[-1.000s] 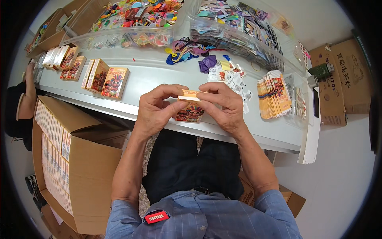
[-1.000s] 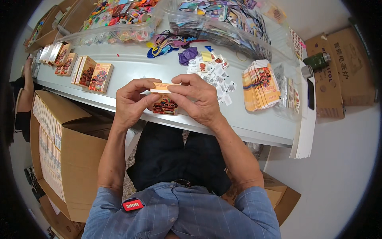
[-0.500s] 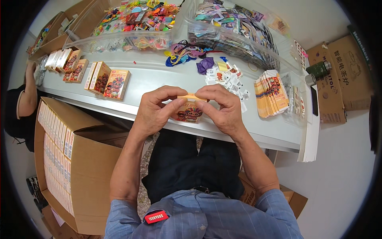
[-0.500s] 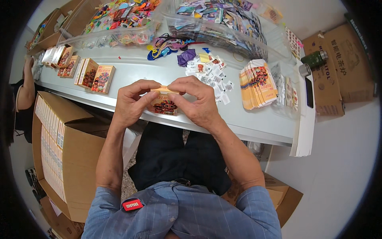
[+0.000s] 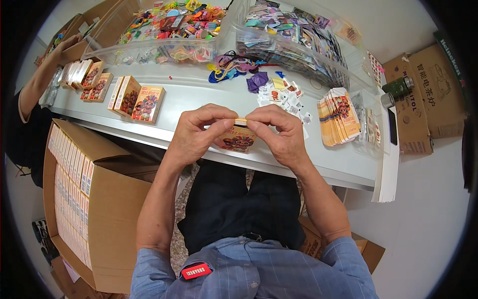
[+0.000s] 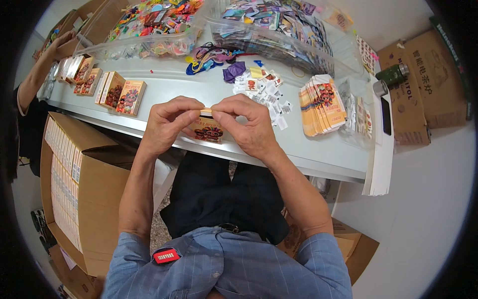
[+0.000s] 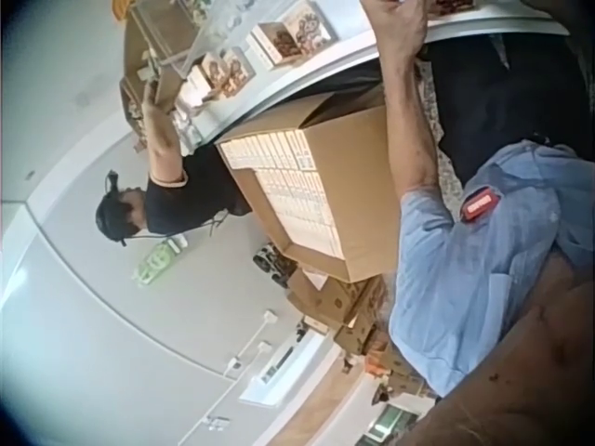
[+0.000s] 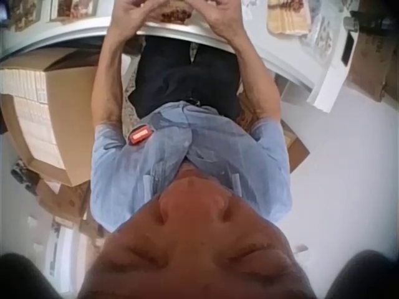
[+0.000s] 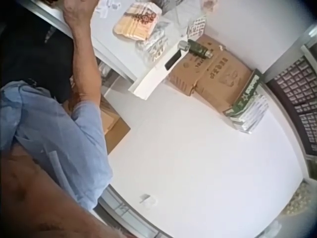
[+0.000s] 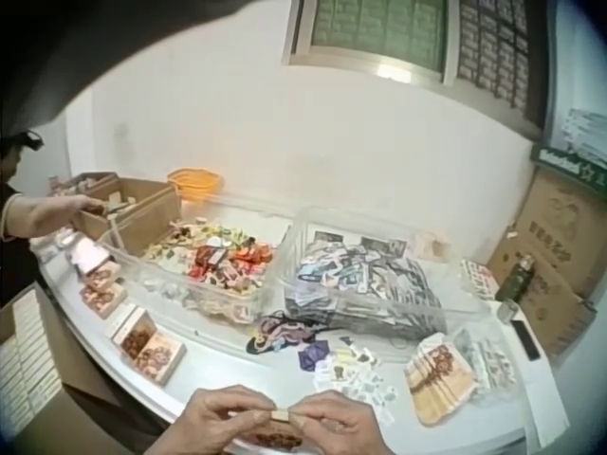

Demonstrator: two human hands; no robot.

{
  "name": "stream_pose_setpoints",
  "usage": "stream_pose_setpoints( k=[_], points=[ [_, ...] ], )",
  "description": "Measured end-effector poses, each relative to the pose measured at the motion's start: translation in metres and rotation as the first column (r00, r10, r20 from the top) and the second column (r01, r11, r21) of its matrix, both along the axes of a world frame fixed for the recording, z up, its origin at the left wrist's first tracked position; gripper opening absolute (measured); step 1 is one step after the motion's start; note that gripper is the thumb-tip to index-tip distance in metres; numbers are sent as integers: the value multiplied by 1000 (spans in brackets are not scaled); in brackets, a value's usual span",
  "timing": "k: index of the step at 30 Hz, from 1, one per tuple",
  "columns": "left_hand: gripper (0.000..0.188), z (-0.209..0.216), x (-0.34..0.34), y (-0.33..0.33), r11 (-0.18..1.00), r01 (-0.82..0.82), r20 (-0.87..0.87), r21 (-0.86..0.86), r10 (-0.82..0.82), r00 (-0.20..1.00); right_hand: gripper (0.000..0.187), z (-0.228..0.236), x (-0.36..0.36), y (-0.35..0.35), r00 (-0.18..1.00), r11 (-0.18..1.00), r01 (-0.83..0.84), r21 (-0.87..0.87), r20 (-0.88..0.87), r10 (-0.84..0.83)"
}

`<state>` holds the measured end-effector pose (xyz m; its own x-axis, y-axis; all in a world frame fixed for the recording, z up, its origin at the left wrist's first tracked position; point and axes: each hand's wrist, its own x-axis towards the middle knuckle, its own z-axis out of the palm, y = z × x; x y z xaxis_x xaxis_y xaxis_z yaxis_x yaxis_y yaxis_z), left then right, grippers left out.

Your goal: Packing small toy cards and stickers into individual paper retail boxes.

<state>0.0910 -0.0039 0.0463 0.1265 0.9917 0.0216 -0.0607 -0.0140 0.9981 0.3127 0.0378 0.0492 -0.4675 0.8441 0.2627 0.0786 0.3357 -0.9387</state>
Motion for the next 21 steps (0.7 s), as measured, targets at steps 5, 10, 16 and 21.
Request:
stream_pose_setpoints(
  k=[5,10,16,21],
  points=[
    [19,-6,-3,-1,996,33,33,88,-36,999,17,-12,4,1,1000,987,-7,160,-3,7],
    [20,-8,-3,-2,995,31,1,94,-31,1000,25,-16,6,-2,999,969,-37,243,21,33],
    [19,-13,-3,-1,992,37,11,118,-38,999,27,-22,3,-3,998,961,-1,278,-55,17],
    [16,-20,-1,0,990,16,16,140,-19,1000,24,-23,0,-8,998,923,57,380,9,-65]
  ],
)
